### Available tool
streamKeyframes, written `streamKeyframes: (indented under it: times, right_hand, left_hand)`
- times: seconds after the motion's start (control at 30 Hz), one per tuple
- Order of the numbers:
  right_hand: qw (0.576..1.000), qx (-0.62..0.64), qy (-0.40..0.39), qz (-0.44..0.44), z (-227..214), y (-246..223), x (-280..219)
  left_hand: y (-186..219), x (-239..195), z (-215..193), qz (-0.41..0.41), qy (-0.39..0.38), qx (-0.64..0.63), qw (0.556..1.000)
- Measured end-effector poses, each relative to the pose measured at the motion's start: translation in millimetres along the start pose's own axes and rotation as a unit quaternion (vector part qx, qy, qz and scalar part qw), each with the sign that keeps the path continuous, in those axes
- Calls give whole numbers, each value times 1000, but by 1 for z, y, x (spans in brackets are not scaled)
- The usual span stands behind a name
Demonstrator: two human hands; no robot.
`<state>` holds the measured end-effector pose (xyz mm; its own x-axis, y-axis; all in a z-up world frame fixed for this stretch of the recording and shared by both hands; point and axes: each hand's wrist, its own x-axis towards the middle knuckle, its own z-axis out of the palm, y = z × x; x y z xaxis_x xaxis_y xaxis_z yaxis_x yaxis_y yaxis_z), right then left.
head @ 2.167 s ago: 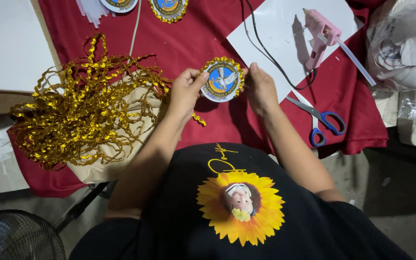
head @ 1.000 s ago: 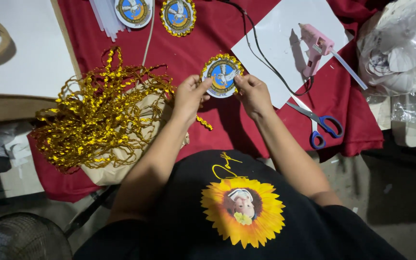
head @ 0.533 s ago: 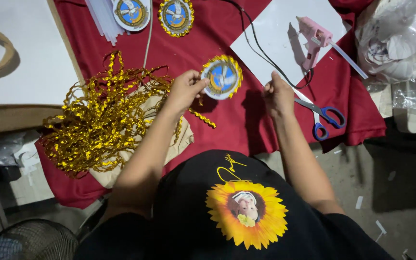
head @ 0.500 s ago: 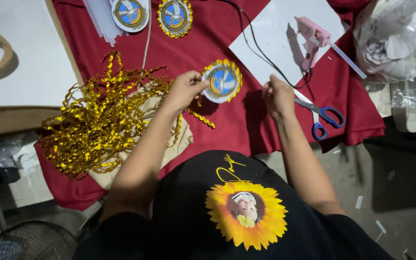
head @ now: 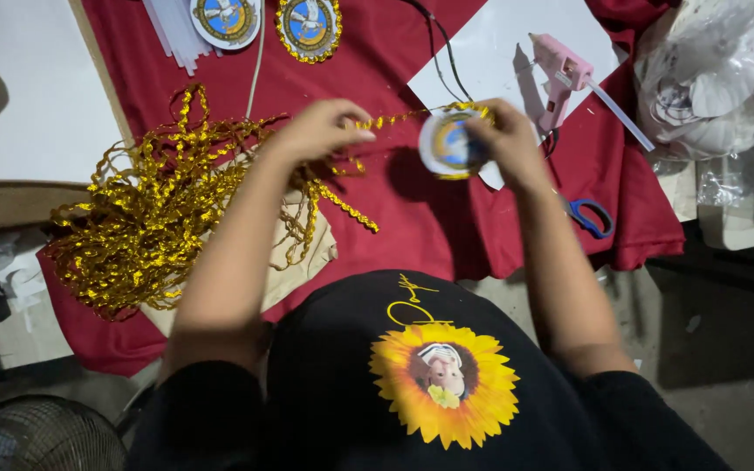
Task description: The person is using a hot glue gun to apply decorative gold trim around the perimeter of printed circular badges.
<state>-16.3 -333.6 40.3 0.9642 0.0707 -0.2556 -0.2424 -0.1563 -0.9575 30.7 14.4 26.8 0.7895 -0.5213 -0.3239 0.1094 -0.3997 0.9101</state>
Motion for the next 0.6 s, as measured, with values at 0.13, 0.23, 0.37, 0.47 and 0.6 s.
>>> streamKeyframes:
  times: [0.13,0.23,0.37,0.47,0.6]
  right_hand:
    - [999,26,30,-5,-18,-28,-7]
    - [997,69,42,-10,-13,-40,-11]
    - [989,144,42,-5,-1,-28,-16]
    - [988,151,33,23,15,-2,-21]
    - [988,126,48,71,59,83,-23]
  left_hand:
    - [25,-30,-43,35,55,33,997]
    - [58,-53,-67,196,194,223,935]
    - [116,-90,-89,245,300,336,859]
    - [126,-115,-101,235,339,376,829]
    - [71,-120,-108,-9,273,346,898]
